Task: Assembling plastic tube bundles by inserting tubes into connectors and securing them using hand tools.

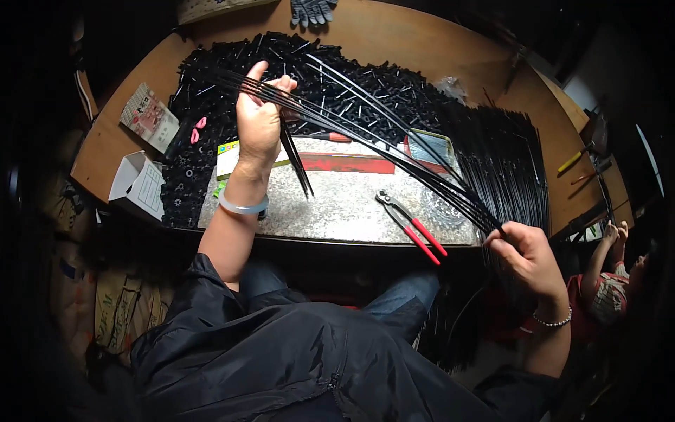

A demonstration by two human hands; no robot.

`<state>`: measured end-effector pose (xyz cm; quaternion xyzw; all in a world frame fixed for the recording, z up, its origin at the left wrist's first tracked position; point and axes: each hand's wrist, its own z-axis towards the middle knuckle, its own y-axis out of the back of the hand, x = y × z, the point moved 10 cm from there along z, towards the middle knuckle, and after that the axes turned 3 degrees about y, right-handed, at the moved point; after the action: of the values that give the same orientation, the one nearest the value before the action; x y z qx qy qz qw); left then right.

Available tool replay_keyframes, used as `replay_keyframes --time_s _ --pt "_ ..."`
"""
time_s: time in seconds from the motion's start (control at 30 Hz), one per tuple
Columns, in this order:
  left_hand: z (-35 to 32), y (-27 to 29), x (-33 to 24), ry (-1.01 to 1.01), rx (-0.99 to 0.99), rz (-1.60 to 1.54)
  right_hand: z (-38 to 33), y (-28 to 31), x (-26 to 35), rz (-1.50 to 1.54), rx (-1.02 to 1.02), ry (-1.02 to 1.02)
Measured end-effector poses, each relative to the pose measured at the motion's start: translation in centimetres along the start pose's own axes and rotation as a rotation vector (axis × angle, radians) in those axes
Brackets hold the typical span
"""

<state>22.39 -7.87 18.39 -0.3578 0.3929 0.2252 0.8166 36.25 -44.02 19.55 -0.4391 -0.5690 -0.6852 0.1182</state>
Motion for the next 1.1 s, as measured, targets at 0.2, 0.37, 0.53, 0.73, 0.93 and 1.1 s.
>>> replay_keyframes --time_s 0.2,0.37,0.53,0.73,0.93,1.1 --pt "-0.6 -0.5 0.5 0.067 0.106 -0.02 -1.4 4.2 -2.4 0.307 -0.198 -0.004" --pt "-2.6 -3.7 1.3 0.12 0.245 -0.006 1.6 2.4 -0.7 0.22 -0.233 -0.023" --pt "-5.5 -8.0 1.7 0.145 0.415 0.079 5.4 -1.6 2.5 0.236 -0.113 0.09" --pt "-8.1 -11.0 1.6 0.103 0.519 0.049 7.6 -6.4 4.5 0.387 0.023 0.12" --pt "-8.9 -10.7 2.3 0.304 0.55 -0.152 7.9 -8.3 5.1 0.495 0.107 0.036" --pt "-9.1 -9.9 2.9 0.352 0.521 -0.168 8.5 -8.0 4.1 0.549 0.0 0.027"
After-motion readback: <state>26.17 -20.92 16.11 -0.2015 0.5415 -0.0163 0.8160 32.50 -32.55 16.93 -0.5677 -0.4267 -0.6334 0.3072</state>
